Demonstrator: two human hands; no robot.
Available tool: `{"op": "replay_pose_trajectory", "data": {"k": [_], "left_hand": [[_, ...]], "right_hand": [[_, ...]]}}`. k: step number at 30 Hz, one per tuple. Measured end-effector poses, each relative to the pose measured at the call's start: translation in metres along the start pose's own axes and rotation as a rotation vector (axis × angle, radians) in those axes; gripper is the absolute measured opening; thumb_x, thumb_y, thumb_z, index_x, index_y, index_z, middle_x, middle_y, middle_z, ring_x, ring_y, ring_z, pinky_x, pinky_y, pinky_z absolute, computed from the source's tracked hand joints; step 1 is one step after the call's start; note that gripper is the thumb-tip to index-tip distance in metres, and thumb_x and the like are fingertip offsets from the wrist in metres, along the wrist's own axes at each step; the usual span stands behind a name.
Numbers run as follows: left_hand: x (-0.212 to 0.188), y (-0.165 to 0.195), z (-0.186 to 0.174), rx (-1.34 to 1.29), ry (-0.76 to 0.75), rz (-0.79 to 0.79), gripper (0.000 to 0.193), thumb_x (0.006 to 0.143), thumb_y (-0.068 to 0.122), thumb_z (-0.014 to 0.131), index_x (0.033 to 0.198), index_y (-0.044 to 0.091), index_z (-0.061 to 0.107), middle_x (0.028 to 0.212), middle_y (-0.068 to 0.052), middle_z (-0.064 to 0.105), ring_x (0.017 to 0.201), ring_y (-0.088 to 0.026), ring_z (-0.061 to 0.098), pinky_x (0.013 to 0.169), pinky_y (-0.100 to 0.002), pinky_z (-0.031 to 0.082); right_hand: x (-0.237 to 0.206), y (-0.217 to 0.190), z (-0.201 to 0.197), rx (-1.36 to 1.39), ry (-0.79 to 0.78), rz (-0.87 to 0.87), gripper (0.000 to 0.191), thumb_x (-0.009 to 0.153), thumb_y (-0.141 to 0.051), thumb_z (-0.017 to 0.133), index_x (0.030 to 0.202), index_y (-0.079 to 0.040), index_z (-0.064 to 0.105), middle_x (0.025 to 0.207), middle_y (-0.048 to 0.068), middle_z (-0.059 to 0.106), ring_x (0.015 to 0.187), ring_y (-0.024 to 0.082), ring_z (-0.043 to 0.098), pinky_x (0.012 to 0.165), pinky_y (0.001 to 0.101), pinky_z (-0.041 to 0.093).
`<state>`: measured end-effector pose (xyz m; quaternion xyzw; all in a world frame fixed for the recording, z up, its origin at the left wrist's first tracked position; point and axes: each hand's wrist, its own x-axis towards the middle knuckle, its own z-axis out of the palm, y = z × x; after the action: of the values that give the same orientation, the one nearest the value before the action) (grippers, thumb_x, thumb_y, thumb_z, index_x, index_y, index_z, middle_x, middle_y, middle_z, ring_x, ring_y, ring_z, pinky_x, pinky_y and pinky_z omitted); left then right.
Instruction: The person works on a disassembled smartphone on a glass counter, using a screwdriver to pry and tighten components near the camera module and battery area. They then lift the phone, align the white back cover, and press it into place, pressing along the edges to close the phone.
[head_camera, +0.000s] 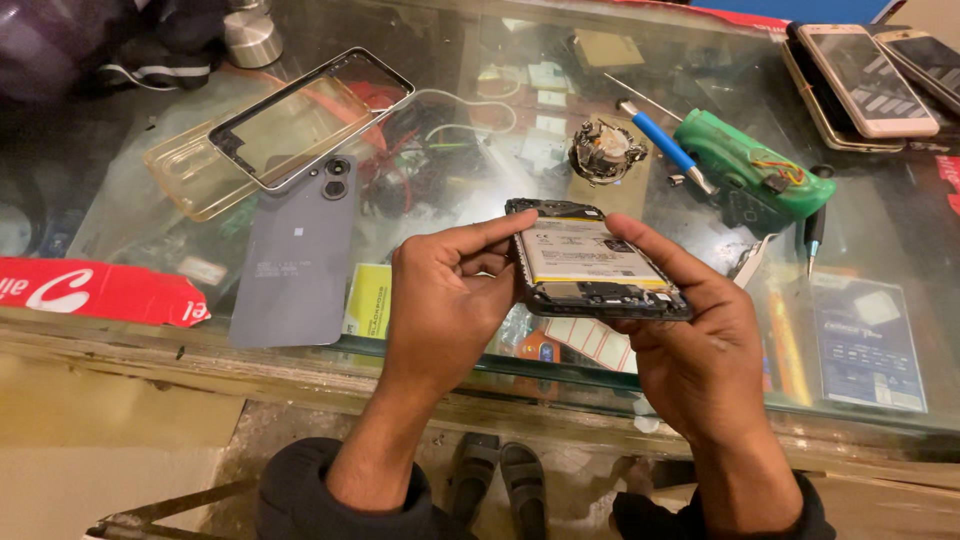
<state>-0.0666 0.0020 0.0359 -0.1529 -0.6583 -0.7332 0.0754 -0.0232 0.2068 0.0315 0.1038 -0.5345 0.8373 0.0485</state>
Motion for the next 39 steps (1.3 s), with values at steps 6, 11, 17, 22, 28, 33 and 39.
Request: {"op": "replay_pose_trajectory", "data": {"k": [6, 11, 17, 22, 28, 33, 39], "left_hand": [[-0.001, 0.0, 0.0, -0.03, -0.008, 0.004, 0.036, 0.089, -0.006, 0.069, 0.125, -0.006, 0.071, 0.099, -0.01, 0.078, 0.089, -0.007, 0.071, 0.077, -0.024, 0.062], [-0.001, 0.001, 0.0, 0.014, 0.003, 0.013, 0.035, 0.089, -0.007, 0.069, 0.124, -0.006, 0.071, 0.098, -0.01, 0.079, 0.087, -0.007, 0.071, 0.077, -0.024, 0.062], [-0.001, 0.001, 0.0, 0.004, -0.002, 0.01, 0.036, 0.089, -0.008, 0.067, 0.124, -0.006, 0.071, 0.098, -0.009, 0.078, 0.087, -0.007, 0.071, 0.076, -0.024, 0.063], [-0.002, 0.001, -0.002, -0.057, -0.02, 0.002, 0.035, 0.093, -0.005, 0.06, 0.126, -0.008, 0.07, 0.1, -0.011, 0.078, 0.086, -0.008, 0.071, 0.076, -0.026, 0.062], [-0.003, 0.005, -0.005, -0.323, -0.007, -0.094, 0.034, 0.102, 0.012, 0.058, 0.125, -0.01, 0.07, 0.097, -0.013, 0.077, 0.08, -0.013, 0.073, 0.073, -0.03, 0.065], [-0.004, 0.004, -0.003, -0.237, 0.02, -0.068, 0.034, 0.099, 0.009, 0.066, 0.127, -0.01, 0.069, 0.101, -0.012, 0.077, 0.086, -0.009, 0.07, 0.074, -0.026, 0.058], [-0.007, 0.001, -0.004, -0.25, 0.002, 0.02, 0.028, 0.098, -0.001, 0.069, 0.124, -0.009, 0.068, 0.101, -0.011, 0.074, 0.089, -0.009, 0.069, 0.078, -0.024, 0.055]], "right_hand": [[0.001, 0.0, 0.003, 0.005, 0.031, 0.012, 0.078, 0.07, 0.02, 0.042, 0.148, 0.016, 0.047, 0.133, 0.023, 0.063, 0.108, 0.023, 0.069, 0.092, 0.0339, 0.055], [0.001, 0.0, 0.003, -0.003, 0.019, 0.011, 0.074, 0.076, 0.02, 0.044, 0.15, 0.016, 0.047, 0.133, 0.023, 0.063, 0.106, 0.022, 0.068, 0.092, 0.0346, 0.056], [0.002, 0.0, 0.003, 0.054, -0.018, 0.004, 0.076, 0.077, 0.022, 0.045, 0.153, 0.016, 0.048, 0.135, 0.025, 0.064, 0.104, 0.022, 0.067, 0.092, 0.0339, 0.055], [-0.001, 0.0, -0.001, 0.048, 0.013, 0.024, 0.067, 0.082, 0.008, 0.045, 0.148, 0.017, 0.042, 0.133, 0.024, 0.062, 0.109, 0.023, 0.069, 0.094, 0.0334, 0.056], [-0.004, -0.001, -0.006, 0.311, -0.167, -0.006, 0.061, 0.107, -0.014, 0.05, 0.153, 0.025, 0.042, 0.128, 0.034, 0.066, 0.101, 0.024, 0.066, 0.093, 0.0301, 0.051], [-0.003, -0.005, 0.001, 0.07, -0.026, 0.084, 0.067, 0.09, -0.013, 0.044, 0.149, 0.02, 0.041, 0.131, 0.029, 0.064, 0.118, 0.031, 0.065, 0.104, 0.0394, 0.051], [-0.001, -0.009, 0.006, 0.079, 0.018, 0.083, 0.062, 0.09, -0.006, 0.041, 0.147, 0.019, 0.044, 0.132, 0.032, 0.064, 0.116, 0.032, 0.065, 0.101, 0.0392, 0.051]]}}
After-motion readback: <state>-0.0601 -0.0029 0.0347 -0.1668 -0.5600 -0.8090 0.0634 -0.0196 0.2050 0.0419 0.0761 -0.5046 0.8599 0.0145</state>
